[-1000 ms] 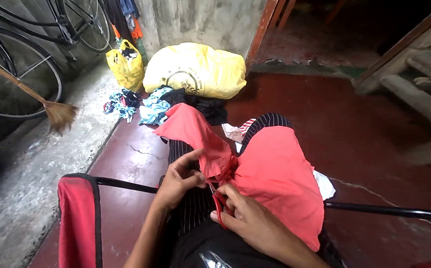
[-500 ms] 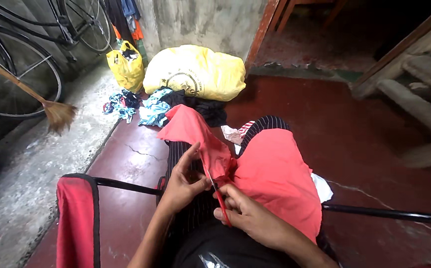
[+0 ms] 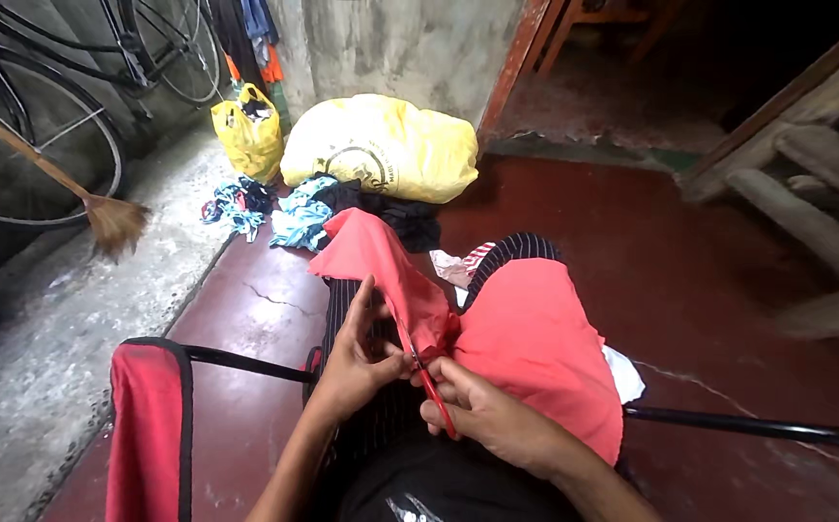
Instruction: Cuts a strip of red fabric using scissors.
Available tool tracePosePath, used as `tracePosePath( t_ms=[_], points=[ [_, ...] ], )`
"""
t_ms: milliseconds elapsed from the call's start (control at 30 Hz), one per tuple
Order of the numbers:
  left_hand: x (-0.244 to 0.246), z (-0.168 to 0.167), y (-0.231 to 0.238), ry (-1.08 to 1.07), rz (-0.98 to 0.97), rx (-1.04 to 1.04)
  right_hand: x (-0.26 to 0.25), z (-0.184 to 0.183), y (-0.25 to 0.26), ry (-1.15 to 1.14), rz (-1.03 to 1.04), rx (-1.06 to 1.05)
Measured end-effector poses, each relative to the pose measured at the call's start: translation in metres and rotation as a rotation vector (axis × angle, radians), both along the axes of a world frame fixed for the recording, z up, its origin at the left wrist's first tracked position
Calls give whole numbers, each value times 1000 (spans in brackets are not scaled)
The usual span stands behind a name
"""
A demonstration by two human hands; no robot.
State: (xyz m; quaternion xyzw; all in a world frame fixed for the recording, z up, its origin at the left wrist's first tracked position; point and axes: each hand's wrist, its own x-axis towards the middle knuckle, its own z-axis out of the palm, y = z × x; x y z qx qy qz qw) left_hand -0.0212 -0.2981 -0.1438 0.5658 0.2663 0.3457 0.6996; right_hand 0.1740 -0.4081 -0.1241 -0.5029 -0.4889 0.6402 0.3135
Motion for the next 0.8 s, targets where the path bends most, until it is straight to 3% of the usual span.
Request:
tracePosePath(
  t_ms=[300, 567, 800],
  points=[
    [0, -5, 0, 7, -21, 4, 2, 4, 5, 18, 43, -25],
    [-3, -6, 1, 23, -45, -8, -5, -3, 6, 49, -67, 5],
    [1, -8, -1, 7, -36, 1, 4, 1, 13, 4, 30, -7]
  ],
)
